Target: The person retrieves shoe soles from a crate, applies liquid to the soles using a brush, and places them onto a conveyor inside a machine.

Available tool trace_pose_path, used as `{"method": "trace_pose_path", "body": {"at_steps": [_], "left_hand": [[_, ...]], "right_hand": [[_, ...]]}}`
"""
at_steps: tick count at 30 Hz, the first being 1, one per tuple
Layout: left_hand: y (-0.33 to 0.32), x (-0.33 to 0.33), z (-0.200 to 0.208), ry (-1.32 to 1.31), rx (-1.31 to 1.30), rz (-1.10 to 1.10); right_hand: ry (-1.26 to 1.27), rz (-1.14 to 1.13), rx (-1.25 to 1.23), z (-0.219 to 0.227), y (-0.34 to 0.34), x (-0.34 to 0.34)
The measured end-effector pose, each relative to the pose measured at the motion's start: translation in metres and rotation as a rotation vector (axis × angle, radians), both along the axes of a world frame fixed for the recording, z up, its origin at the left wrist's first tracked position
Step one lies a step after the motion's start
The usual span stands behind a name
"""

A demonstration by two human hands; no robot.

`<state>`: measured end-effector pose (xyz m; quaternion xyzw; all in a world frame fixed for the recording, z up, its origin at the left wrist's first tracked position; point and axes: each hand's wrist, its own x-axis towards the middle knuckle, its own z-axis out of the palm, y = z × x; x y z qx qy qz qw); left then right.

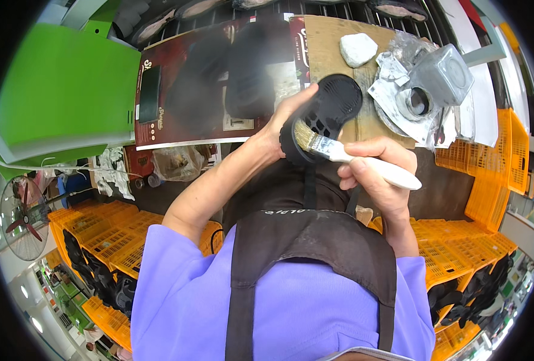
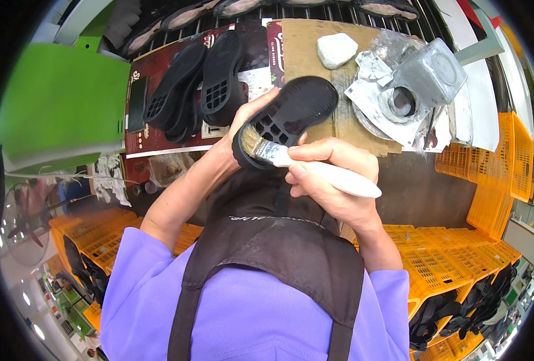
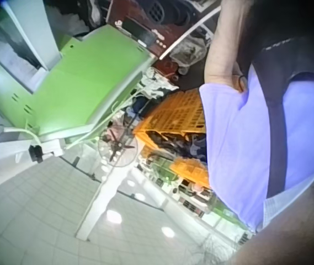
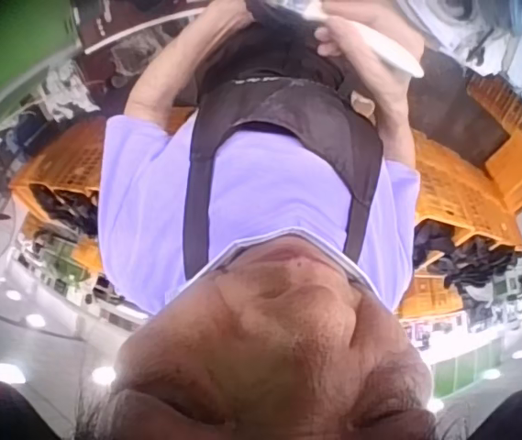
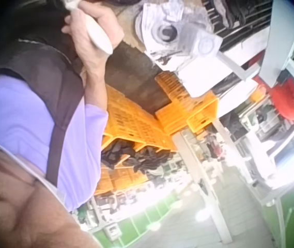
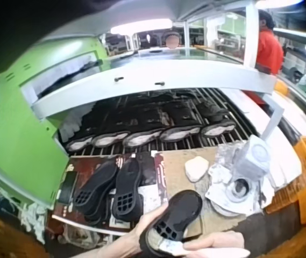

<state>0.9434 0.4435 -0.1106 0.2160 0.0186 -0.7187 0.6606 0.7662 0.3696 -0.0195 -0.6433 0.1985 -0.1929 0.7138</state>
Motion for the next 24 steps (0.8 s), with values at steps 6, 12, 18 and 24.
{"method": "trace_pose_path", "body": {"at_steps": [6, 12, 18, 24], "left_hand": [[-0.001, -0.012, 0.039, 0.116, 0.31, -0.006], [0.006, -0.007, 0.011, 0.088, -0.06, -0.354], [0.008, -0.005, 0.006, -0.179, -0.098, -0.442], [0.011, 0.0, 0.013, -0.186, -0.197, -0.481]], "right_hand": [[-0.07, 0.112, 0.064, 0.001, -0.017, 0.0], [-0.161, 0.334, 0.075, -0.011, -0.038, 0.005], [-0.062, 0.469, 0.134, -0.019, -0.063, 0.017], [-0.054, 0.774, 0.043, -0.017, -0.089, 0.039]]}}
